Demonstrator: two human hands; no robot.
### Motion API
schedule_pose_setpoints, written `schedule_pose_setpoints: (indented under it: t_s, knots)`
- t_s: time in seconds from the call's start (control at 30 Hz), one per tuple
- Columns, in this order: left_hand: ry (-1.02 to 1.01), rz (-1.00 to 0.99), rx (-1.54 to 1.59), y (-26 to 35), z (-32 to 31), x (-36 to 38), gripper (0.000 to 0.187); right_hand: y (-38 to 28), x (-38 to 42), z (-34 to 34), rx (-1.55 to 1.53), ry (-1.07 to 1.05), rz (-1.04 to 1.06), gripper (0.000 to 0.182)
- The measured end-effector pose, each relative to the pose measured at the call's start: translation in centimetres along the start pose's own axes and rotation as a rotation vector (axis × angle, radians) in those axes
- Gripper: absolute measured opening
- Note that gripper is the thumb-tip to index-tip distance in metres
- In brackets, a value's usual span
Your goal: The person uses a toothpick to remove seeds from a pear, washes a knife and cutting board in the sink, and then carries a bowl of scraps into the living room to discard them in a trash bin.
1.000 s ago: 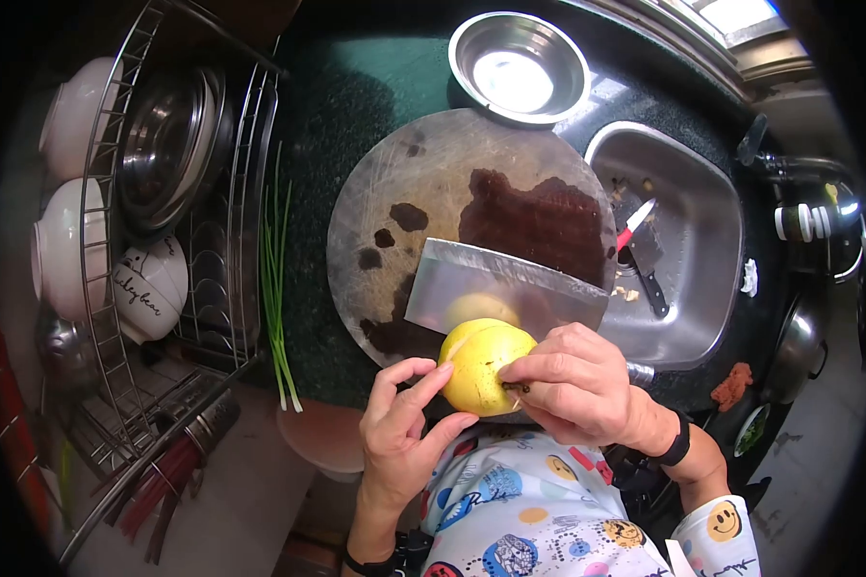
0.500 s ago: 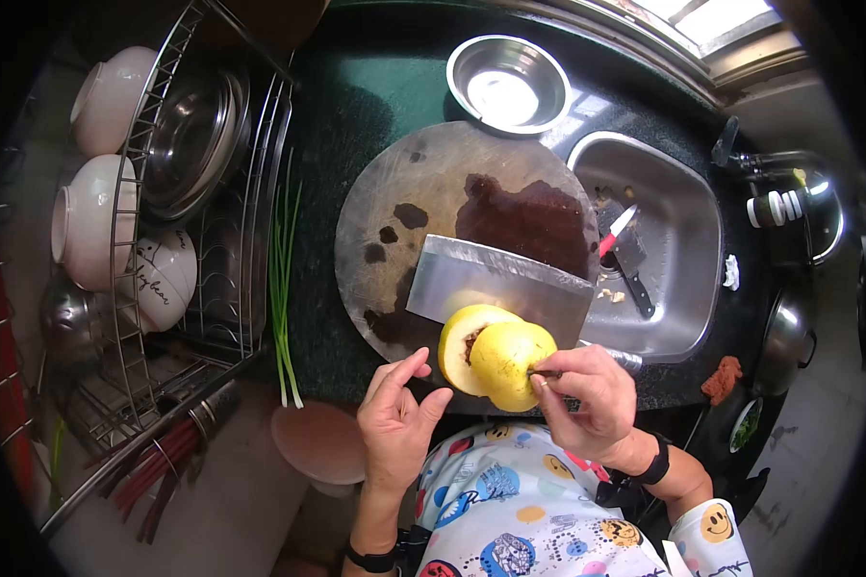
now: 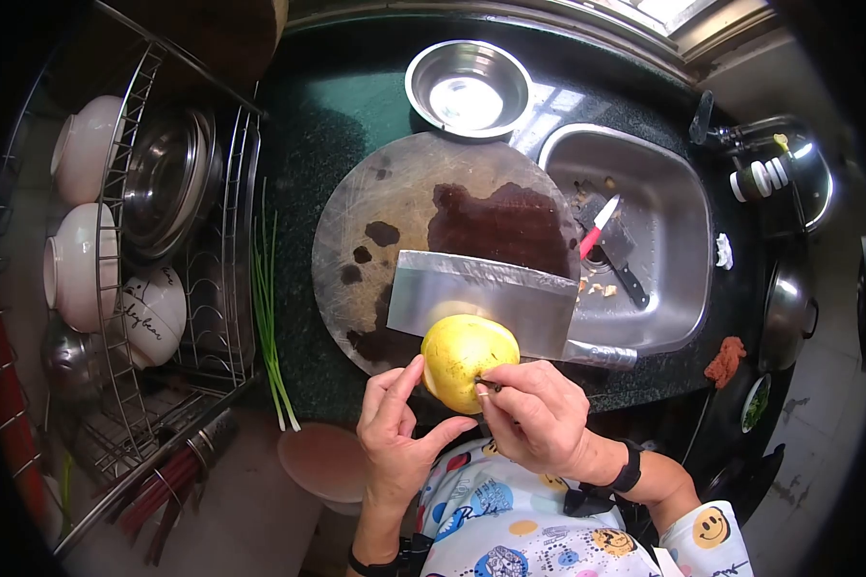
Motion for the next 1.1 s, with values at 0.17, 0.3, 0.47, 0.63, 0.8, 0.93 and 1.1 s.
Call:
schedule_pose_setpoints:
  t_s: [0.17, 0.3, 0.47, 0.63, 0.8, 0.93, 1.1]
  knots:
    - [0.025, -0.072, -0.136, 0.0, -0.3, 0.2, 0.078, -0.1, 0.1, 0.0, 0.013, -0.006, -0.019, 0.022]
    - [0.053, -0.145, -0.206, -0.4, -0.3, 0.4, 0.076, -0.1, -0.1, 0.0, 0.010, -0.022, -0.037, 0.025]
    - [0.046, -0.149, -0.200, -0.4, -0.2, 0.4, 0.076, 0.6, -0.5, 1.7, -0.105, -0.075, -0.046, 0.021]
    - [0.060, -0.144, -0.198, 0.1, -0.3, 0.4, 0.077, 2.3, -1.3, 1.5, -0.203, -0.196, 0.039, 0.024]
    - [0.049, -0.157, -0.230, -0.3, -0.4, 0.2, 0.078, 2.2, -0.8, 0.9, -0.102, -0.158, 0.147, 0.019]
    - [0.010, -0.190, -0.251, -0.4, 0.0, 0.1, 0.076, 1.6, -0.1, 0.7, -0.028, -0.103, 0.263, 0.020]
    - [-0.019, -0.130, -0.235, -0.5, 0.5, 0.3, 0.069, 0.3, 0.4, 0.4, 0.028, -0.049, 0.246, 0.020]
Point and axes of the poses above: each hand's wrist, its own x-axis away from the middle knuckle, its own z-axis out of the back of the hand, y = z × x, the point moved 4 cm from there along -x, towards the middle knuckle, and after that the axes turned 1 degree about -y, right-handed, at the moved point
